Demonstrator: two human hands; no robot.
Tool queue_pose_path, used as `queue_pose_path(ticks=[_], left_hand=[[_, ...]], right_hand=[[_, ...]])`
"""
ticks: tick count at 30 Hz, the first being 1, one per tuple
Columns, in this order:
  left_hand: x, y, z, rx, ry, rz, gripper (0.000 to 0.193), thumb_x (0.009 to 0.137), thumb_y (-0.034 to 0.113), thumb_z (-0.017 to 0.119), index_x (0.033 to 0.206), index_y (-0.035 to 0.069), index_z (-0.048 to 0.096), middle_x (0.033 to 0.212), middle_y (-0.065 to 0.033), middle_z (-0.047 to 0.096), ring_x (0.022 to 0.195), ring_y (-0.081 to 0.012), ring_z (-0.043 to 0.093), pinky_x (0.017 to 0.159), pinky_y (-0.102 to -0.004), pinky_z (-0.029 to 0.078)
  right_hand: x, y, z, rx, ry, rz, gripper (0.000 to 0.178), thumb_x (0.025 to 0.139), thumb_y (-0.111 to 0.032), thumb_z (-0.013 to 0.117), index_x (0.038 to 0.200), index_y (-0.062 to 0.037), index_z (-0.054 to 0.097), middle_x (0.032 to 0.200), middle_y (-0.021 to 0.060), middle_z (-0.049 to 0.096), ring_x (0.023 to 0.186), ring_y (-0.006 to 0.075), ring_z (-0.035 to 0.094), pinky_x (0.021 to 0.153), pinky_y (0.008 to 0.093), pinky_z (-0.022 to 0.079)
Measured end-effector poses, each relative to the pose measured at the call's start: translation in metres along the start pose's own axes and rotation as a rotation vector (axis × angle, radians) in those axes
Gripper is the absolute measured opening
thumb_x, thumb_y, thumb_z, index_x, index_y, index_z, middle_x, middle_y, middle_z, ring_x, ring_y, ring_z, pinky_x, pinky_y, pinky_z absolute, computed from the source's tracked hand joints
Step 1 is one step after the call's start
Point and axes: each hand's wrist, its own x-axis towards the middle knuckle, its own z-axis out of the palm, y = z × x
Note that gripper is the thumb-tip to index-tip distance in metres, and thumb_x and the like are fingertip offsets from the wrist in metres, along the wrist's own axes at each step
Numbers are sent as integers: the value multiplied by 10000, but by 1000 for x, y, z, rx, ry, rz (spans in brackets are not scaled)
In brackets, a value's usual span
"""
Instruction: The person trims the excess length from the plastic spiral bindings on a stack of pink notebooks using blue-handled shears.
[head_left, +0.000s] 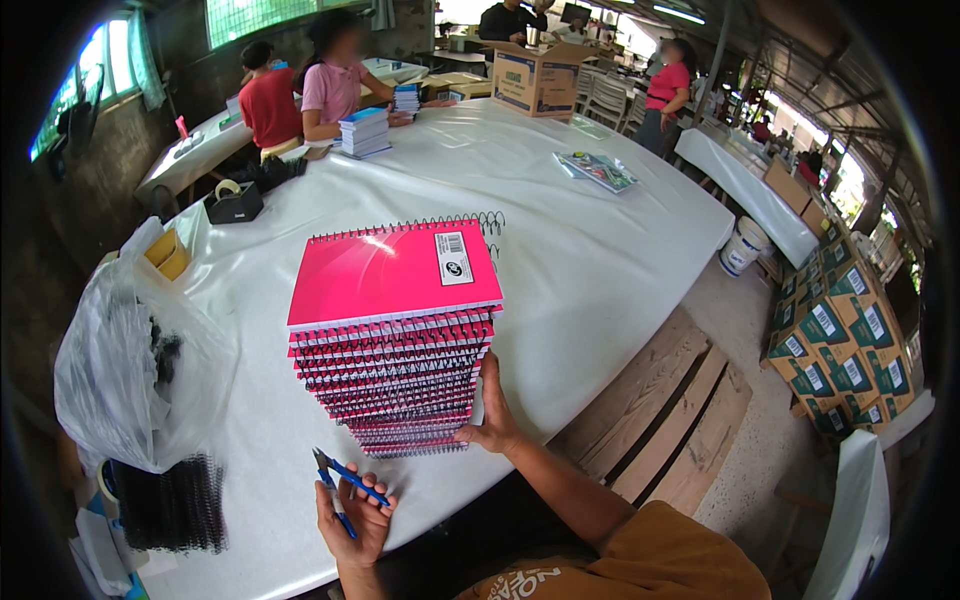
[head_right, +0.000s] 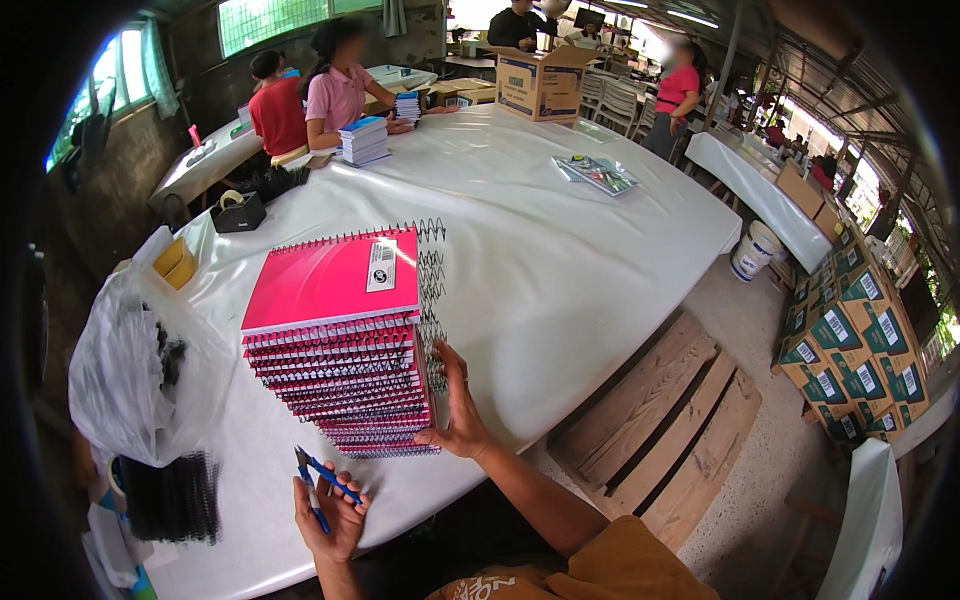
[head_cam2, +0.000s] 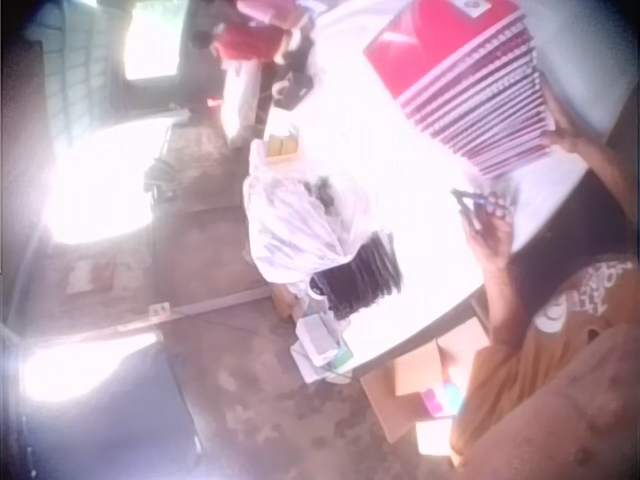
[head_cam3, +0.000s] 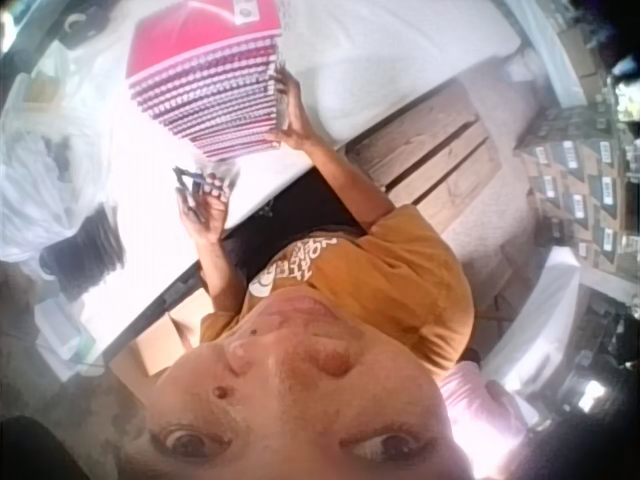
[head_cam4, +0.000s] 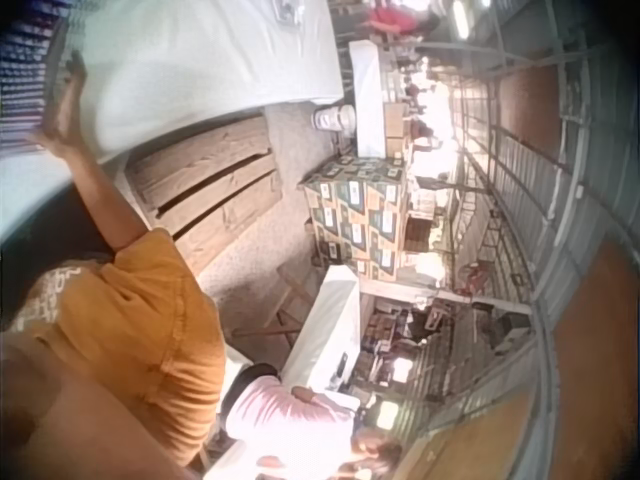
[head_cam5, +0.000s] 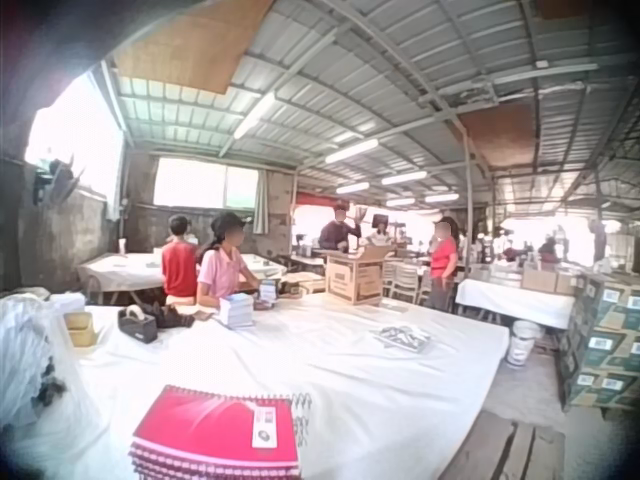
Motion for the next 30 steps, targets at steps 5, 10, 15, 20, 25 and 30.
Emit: queue_pose_path(ticks=[5, 10, 15, 20, 25, 30], left_hand=[[0, 0, 1, -12, -4, -4, 509, 911, 518, 383, 1105, 69, 525, 914, -114, 549, 836, -256, 562, 741, -419, 481], [0, 0, 2, -9, -19, 4, 514, 919, 514, 372, 1119, 63, 516, 919, -118, 546, 834, -250, 559, 755, -417, 486], [4, -4, 9, 77, -34, -2, 503, 926, 503, 359, 1135, 67, 498, 932, -136, 544, 849, -268, 571, 761, -439, 498], [1, -15, 15, 142, -354, -32, 613, 935, 536, 262, 1247, 28, 406, 1058, -172, 568, 990, -327, 581, 852, -469, 463], [2, -19, 20, 172, -434, -87, 663, 921, 555, 270, 1281, 7, 363, 1109, -213, 554, 1057, -385, 551, 906, -499, 434], [-1, -16, 21, 137, -513, -145, 682, 917, 563, 257, 1295, 1, 336, 1132, -230, 546, 1087, -405, 533, 934, -502, 409]], right_hand=[[0, 2, 0, 8, 3, -6, 1208, 614, -689, 659, 1417, 6, 83, 1434, 215, 170, 1318, 346, 178, 1033, 452, 227], [2, -3, 0, -58, 49, -48, 1201, 609, -704, 650, 1406, 27, 128, 1434, 262, 126, 1356, 368, 95, 1084, 496, 113], [-1, -1, 0, -402, 45, -262, 1170, 628, -751, 589, 1401, 25, 177, 1450, 282, 98, 1344, 473, 46, 1061, 562, 105], [-14, 9, 2, -519, -116, -183, 1149, 671, -731, 560, 1411, 37, 130, 1444, 297, 129, 1333, 505, 42, 1044, 573, 85], [-28, 29, 3, -365, -113, -167, 1057, 738, -624, 576, 1390, 68, 114, 1420, 295, 158, 1302, 463, 131, 1039, 546, 97], [-31, 34, 3, -261, -127, -174, 960, 781, -450, 642, 1361, 84, 93, 1362, 231, 289, 1231, 340, 324, 1043, 442, 207]])
